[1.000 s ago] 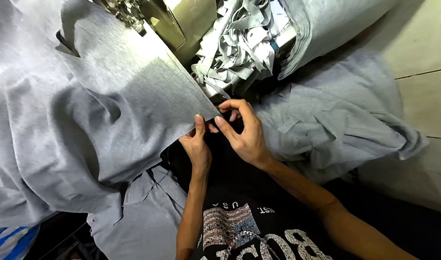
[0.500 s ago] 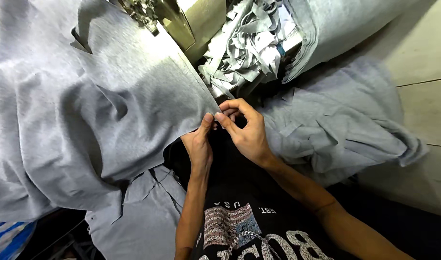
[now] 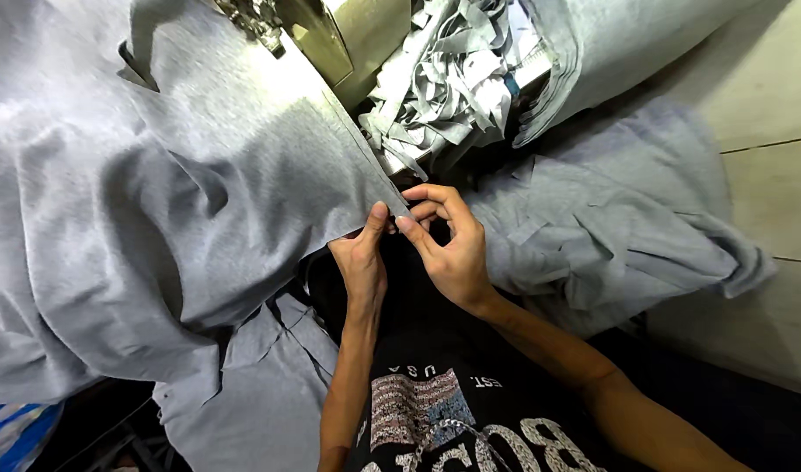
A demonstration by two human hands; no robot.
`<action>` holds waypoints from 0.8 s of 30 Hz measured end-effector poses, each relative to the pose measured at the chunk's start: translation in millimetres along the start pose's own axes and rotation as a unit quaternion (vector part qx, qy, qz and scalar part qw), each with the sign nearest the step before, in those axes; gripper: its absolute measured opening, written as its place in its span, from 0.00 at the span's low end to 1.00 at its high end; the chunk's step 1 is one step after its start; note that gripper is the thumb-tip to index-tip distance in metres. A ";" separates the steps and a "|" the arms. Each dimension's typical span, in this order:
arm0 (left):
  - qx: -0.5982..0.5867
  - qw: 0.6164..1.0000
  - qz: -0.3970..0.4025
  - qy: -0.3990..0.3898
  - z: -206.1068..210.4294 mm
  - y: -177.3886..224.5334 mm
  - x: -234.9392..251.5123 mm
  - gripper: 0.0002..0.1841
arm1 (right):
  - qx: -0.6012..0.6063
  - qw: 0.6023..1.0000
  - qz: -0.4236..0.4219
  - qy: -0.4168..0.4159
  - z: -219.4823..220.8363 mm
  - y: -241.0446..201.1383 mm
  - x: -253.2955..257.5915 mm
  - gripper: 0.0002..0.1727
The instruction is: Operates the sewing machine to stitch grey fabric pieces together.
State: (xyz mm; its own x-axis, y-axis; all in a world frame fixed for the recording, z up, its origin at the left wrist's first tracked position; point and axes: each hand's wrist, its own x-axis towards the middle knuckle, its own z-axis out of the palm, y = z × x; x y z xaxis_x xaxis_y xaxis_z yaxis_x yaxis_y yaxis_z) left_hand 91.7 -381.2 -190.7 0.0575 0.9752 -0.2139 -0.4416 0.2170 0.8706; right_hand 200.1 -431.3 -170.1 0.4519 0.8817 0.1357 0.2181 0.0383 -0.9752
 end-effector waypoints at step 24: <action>-0.048 0.997 -0.046 -0.045 0.3 -1.1 1.6 0.17 | -0.039 0.998 -0.001 -0.047 -8.6 2.3 27.2 0.17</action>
State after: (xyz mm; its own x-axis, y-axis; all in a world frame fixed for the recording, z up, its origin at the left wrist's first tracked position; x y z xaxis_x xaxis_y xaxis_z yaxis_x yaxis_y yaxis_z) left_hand 92.6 -379.8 -191.9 0.1808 0.9521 -0.2464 -0.5138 0.3051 0.8018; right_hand 220.3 -411.3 -167.1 0.3687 0.9223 0.1160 0.2865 0.0060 -0.9581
